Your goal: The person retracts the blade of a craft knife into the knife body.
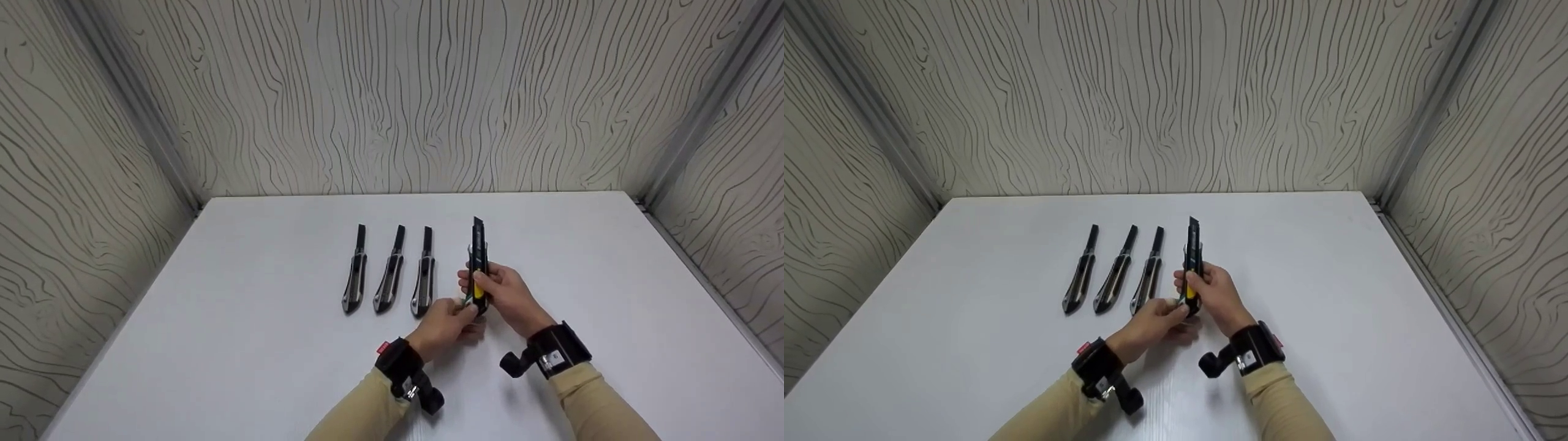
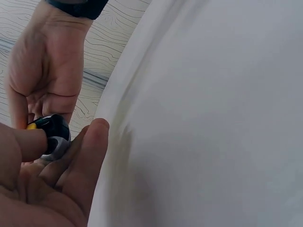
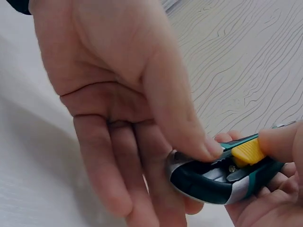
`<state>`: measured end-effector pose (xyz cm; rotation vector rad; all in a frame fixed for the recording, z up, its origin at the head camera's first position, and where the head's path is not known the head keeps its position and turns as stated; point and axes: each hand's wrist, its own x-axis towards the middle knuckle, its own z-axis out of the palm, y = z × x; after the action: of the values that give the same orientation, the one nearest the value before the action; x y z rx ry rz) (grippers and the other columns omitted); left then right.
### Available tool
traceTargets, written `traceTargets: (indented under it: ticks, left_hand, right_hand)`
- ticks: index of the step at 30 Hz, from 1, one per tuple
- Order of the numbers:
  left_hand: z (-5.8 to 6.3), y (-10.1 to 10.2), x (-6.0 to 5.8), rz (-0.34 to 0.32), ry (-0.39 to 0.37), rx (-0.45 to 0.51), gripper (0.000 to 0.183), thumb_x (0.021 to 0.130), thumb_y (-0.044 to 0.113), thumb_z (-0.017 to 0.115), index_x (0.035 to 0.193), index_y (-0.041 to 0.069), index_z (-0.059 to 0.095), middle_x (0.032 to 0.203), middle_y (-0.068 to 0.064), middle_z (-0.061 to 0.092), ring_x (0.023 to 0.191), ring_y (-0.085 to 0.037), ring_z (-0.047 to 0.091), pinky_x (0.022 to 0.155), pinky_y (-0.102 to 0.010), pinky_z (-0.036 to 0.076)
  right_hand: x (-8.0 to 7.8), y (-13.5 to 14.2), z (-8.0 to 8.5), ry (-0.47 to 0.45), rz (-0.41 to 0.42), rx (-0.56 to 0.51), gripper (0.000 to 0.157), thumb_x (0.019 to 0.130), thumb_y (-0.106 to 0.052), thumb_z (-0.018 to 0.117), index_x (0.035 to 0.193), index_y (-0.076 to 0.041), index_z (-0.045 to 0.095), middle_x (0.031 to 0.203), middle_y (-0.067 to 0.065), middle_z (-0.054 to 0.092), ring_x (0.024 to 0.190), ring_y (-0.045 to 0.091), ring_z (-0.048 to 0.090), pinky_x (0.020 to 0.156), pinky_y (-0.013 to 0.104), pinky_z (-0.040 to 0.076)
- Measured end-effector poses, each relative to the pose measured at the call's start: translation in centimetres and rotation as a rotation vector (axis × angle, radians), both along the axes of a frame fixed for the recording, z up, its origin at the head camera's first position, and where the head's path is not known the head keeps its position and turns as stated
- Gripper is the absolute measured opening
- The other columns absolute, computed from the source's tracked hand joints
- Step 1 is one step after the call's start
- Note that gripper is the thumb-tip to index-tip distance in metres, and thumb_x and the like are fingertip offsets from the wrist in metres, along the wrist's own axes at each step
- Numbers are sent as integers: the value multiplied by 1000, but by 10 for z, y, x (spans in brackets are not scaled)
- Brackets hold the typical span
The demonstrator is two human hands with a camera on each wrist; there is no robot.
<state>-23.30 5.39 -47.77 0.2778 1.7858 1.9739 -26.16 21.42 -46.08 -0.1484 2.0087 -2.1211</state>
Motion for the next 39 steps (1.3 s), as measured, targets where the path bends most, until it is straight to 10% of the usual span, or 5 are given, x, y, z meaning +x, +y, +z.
traceTargets:
  ticks: [39]
  left_hand:
    - [-3, 3, 1, 71, 30, -128, 23, 100, 13, 52, 106, -5, 66, 84, -8, 72, 77, -16, 71, 73, -29, 61]
  right_hand:
    - [4, -3, -6, 8, -16, -5, 45, 103, -14, 47, 134, 16, 36, 119, 18, 65, 100, 11, 67, 92, 21, 53]
